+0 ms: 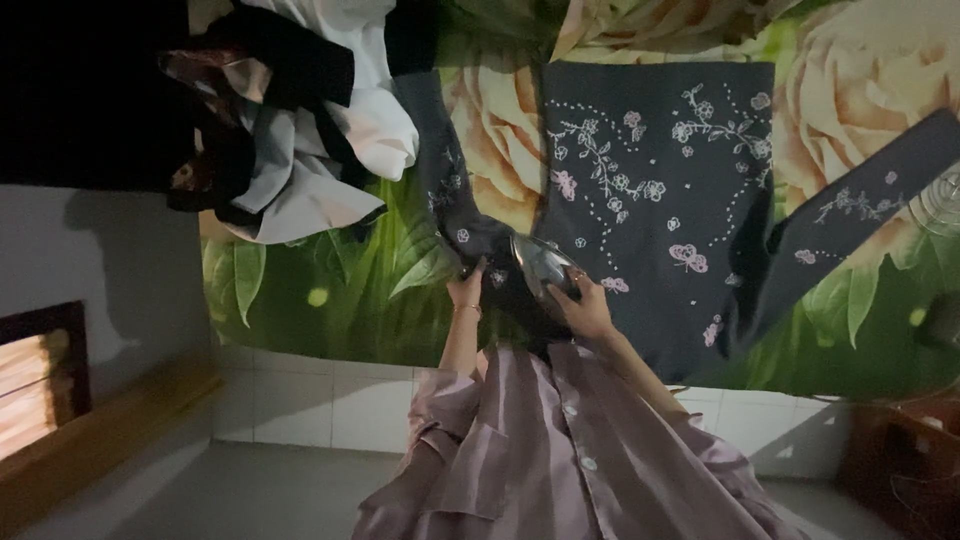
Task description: Ironing a black floral long-sleeved garment on a bed and then folding it.
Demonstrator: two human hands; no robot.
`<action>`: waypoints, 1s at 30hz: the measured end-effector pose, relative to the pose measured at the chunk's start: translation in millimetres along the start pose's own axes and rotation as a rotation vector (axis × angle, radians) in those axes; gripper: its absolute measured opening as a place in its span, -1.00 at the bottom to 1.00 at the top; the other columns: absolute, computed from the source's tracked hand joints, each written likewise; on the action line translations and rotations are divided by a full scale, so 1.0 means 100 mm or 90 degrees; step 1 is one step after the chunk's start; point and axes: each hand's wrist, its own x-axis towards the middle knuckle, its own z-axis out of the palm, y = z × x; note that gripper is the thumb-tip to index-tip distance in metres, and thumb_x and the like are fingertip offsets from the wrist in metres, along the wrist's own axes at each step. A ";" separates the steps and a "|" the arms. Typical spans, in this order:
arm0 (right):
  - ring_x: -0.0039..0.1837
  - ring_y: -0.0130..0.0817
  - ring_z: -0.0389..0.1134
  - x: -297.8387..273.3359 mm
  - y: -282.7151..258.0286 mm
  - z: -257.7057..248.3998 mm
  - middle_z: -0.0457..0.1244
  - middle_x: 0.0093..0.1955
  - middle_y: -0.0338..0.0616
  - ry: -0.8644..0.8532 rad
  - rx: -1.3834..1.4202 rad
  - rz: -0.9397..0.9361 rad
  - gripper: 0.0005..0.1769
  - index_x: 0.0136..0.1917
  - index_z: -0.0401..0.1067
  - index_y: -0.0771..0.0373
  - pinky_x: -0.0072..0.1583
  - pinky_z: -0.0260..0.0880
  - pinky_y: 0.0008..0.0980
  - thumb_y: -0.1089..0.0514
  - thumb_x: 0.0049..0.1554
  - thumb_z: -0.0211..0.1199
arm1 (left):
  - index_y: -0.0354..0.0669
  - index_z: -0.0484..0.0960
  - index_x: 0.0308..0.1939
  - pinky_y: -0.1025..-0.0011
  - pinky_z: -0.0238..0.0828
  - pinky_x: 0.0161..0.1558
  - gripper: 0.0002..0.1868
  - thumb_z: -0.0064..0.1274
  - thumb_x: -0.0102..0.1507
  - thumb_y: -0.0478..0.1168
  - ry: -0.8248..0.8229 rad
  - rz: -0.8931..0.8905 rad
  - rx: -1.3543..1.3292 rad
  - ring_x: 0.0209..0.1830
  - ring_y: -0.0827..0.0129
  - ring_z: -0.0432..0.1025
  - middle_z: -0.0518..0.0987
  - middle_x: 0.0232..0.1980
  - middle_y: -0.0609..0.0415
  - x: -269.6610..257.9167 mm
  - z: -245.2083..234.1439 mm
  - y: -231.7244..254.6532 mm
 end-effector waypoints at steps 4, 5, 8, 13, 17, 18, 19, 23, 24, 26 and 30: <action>0.12 0.13 0.45 0.10 -0.07 0.14 0.40 0.11 0.28 0.026 -0.057 -0.150 -0.47 0.24 0.44 0.43 0.13 0.43 -0.13 -0.03 0.18 0.38 | -0.41 0.38 0.31 0.15 0.26 0.24 -0.12 0.48 0.11 0.02 0.140 0.093 0.375 0.27 0.04 0.29 0.37 0.33 -0.11 -0.30 0.18 0.38; 0.01 0.10 0.47 0.14 -0.12 0.17 0.40 0.07 0.23 -0.068 -0.078 -0.035 -0.42 0.28 0.42 0.39 0.07 0.42 -0.11 -0.05 0.15 0.35 | -0.58 0.44 0.11 0.01 0.29 0.22 -0.19 0.42 0.19 0.13 0.151 0.013 0.482 0.04 0.01 0.29 0.46 0.09 -0.24 -0.30 0.21 0.47; -0.04 0.09 0.47 0.26 -0.27 0.31 0.40 0.02 0.18 -0.113 -0.094 0.035 -0.38 0.31 0.43 0.34 0.03 0.42 -0.09 -0.07 0.10 0.34 | -0.64 0.43 -0.18 -0.16 0.30 0.16 -0.20 0.34 0.25 0.21 0.143 -0.020 0.493 -0.23 0.03 0.21 0.45 -0.21 -0.26 0.07 0.12 0.45; 0.00 -0.03 0.51 0.40 -0.73 0.51 0.44 0.01 0.09 0.007 0.016 0.094 -0.41 0.26 0.45 0.30 0.02 0.46 -0.13 -0.09 0.08 0.30 | -0.47 0.43 -0.15 -0.01 0.40 0.31 -0.31 0.50 0.04 0.02 -0.090 0.087 -0.206 -0.09 0.17 0.34 0.49 -0.10 -0.09 0.42 0.19 0.73; 0.02 0.03 0.48 0.52 -0.71 0.50 0.44 0.00 0.12 -0.115 -0.118 0.140 -0.35 0.34 0.45 0.26 0.04 0.43 -0.10 -0.15 0.10 0.32 | -0.41 0.48 0.29 0.12 0.35 0.34 -0.06 0.45 0.02 0.13 0.088 0.144 0.335 0.35 0.03 0.37 0.46 0.40 -0.16 0.53 0.38 0.96; -0.02 -0.03 0.51 0.57 -0.74 0.46 0.45 -0.01 0.07 -0.201 -0.139 0.195 -0.33 0.37 0.42 0.23 0.04 0.44 -0.11 -0.19 0.11 0.29 | -0.47 0.48 0.33 0.13 0.36 0.40 -0.02 0.42 0.04 0.16 0.055 0.150 0.321 0.45 -0.03 0.38 0.47 0.48 -0.22 0.67 0.39 0.96; -0.02 -0.03 0.51 0.55 -0.67 0.51 0.45 -0.01 0.07 -0.200 -0.139 0.194 -0.33 0.37 0.42 0.23 0.04 0.44 -0.11 -0.19 0.11 0.29 | -0.47 0.48 0.33 0.13 0.36 0.40 -0.02 0.42 0.04 0.16 0.054 0.151 0.321 0.45 -0.03 0.38 0.47 0.48 -0.22 0.60 0.50 1.12; -0.04 -0.12 0.50 0.54 -0.50 0.61 0.43 -0.01 0.11 -0.003 -0.031 0.052 -0.37 0.30 0.46 0.36 -0.02 0.47 -0.16 -0.15 0.14 0.34 | -0.32 0.26 0.48 0.06 0.23 0.41 0.09 0.42 0.05 0.13 0.062 -0.057 0.374 0.51 0.02 0.20 0.26 0.56 -0.14 0.40 0.93 1.68; -0.10 -0.14 0.49 0.55 -0.49 0.61 0.42 -0.05 0.11 -0.003 -0.050 0.039 -0.37 0.29 0.45 0.39 -0.06 0.46 -0.16 -0.13 0.16 0.36 | -0.25 0.30 0.48 0.07 0.24 0.40 0.08 0.41 -0.01 0.09 -0.001 -0.058 0.430 0.49 0.05 0.25 0.32 0.55 -0.08 0.36 1.03 1.79; -0.22 -0.15 0.45 0.57 -0.48 0.58 0.41 -0.17 0.13 -0.088 -0.049 0.174 -0.41 0.18 0.46 0.46 -0.13 0.44 -0.17 -0.16 0.23 0.34 | -0.25 0.20 0.50 0.06 0.19 0.38 0.08 0.45 0.06 0.08 -0.011 -0.028 0.501 0.50 0.03 0.15 0.20 0.55 -0.13 0.60 1.16 1.77; -0.42 -0.24 0.33 0.64 -0.71 0.47 0.38 -0.34 0.05 -0.109 0.067 0.303 -0.27 0.45 0.25 0.33 -0.31 0.35 -0.19 -0.06 0.15 0.35 | -0.54 0.66 0.18 0.02 0.43 0.12 -0.28 0.23 0.29 0.14 -0.165 0.088 0.630 0.13 -0.08 0.57 0.71 0.15 -0.36 0.91 1.51 1.76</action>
